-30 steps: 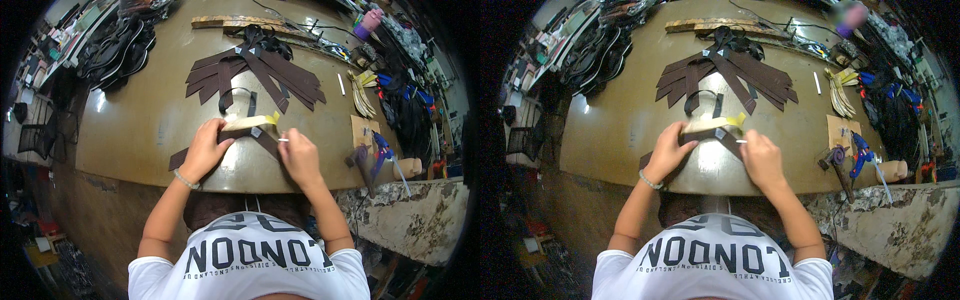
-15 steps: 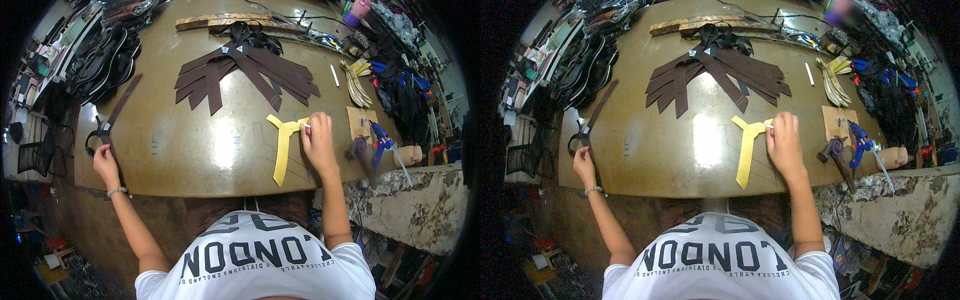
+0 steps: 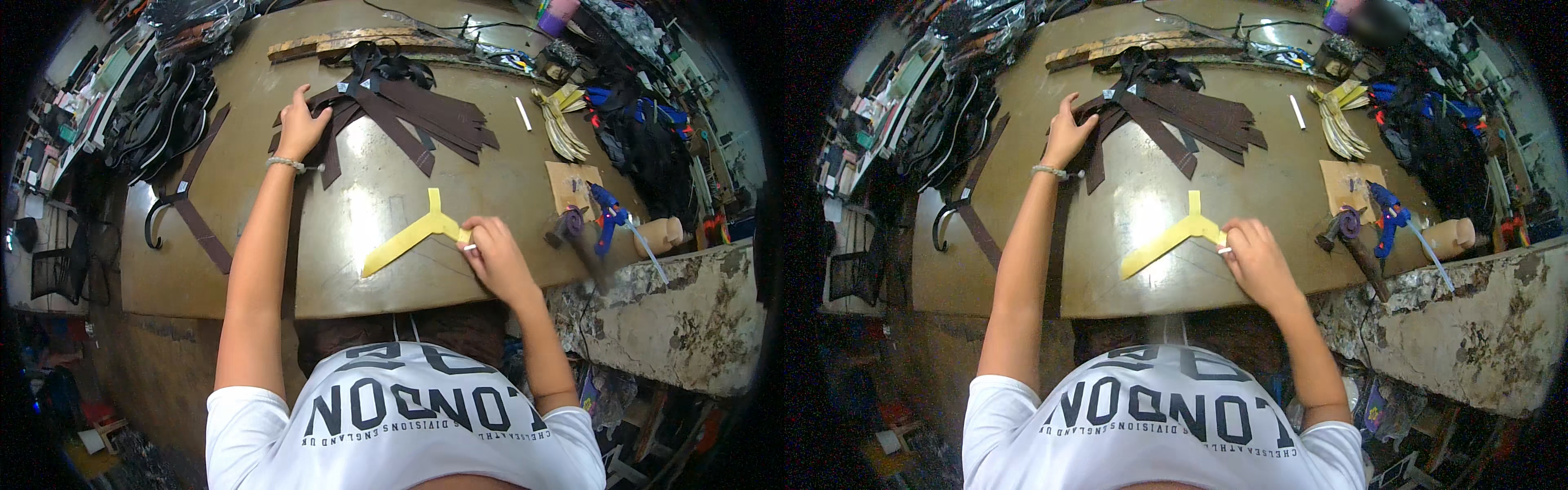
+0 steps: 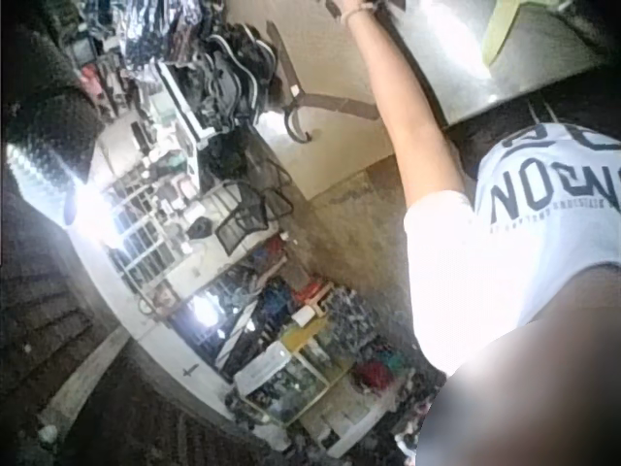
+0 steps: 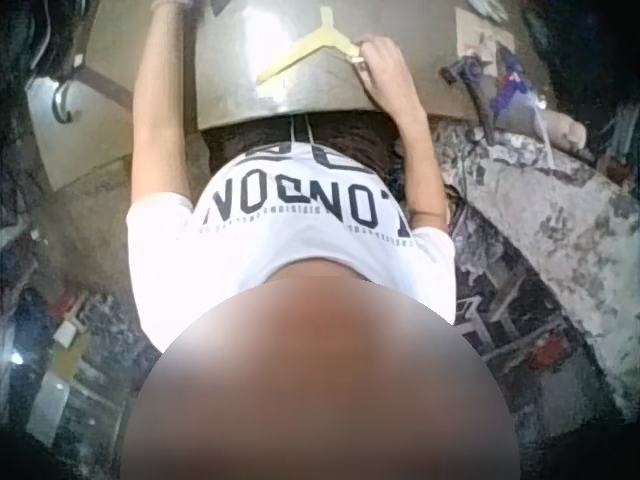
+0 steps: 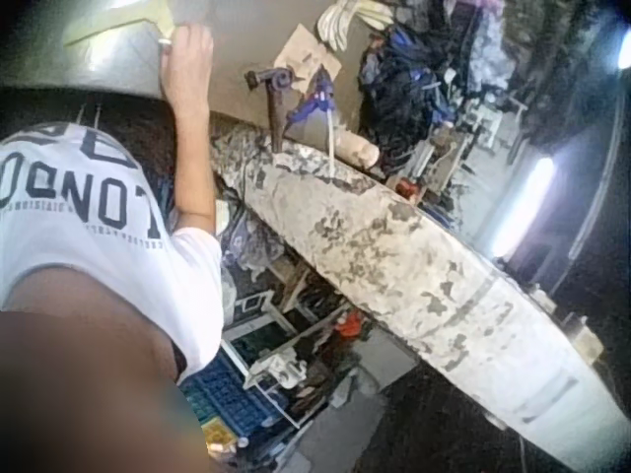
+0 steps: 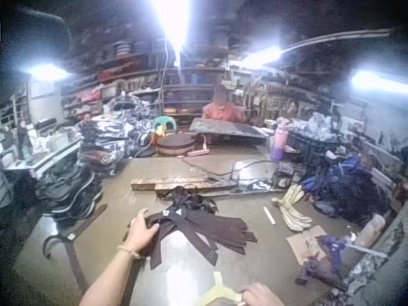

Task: The person retrieves a stack of yellow Y-shaped templates and repeatedly places them on brown leather strips to mark or align them. They handle the templates and leather pieces one at a time, occasionally adjusting positions on the worktable.

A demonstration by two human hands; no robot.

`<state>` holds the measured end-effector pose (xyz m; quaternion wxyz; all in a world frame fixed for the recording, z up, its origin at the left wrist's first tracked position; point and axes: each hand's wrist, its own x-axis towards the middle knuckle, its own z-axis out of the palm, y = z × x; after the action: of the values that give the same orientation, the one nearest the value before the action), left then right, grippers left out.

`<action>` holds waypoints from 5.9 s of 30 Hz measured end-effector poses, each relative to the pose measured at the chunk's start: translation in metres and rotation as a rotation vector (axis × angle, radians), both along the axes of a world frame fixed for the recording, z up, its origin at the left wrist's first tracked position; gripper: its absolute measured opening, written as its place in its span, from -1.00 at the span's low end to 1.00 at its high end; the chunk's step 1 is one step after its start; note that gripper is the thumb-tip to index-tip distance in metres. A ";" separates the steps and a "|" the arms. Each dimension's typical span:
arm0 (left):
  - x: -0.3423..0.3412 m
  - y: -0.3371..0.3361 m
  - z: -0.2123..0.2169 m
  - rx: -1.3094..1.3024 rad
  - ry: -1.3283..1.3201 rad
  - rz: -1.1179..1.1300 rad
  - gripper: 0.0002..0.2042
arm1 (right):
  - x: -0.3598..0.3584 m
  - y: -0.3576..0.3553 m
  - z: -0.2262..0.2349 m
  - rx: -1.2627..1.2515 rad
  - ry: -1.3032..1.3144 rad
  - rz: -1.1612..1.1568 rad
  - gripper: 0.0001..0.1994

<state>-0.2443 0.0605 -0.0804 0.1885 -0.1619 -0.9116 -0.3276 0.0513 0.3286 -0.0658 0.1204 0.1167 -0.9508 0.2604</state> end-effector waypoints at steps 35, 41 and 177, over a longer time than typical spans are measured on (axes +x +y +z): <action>0.230 -0.031 -0.010 0.014 -0.040 -0.167 -0.77 | -0.044 -0.071 -0.020 -0.198 0.164 0.060 -0.82; 0.228 -0.029 -0.004 0.084 -0.082 -0.166 -0.82 | -0.030 -0.076 -0.026 -0.330 0.123 -0.018 -0.84; 0.285 -0.012 -0.029 0.196 -0.385 -0.225 -0.40 | -0.060 -0.211 0.026 0.413 -0.047 0.398 -0.79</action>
<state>0.0402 0.0484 -0.1095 -0.0116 -0.1778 -0.8709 -0.4580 -0.0091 0.1171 -0.0399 0.0187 0.3169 -0.9447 0.0824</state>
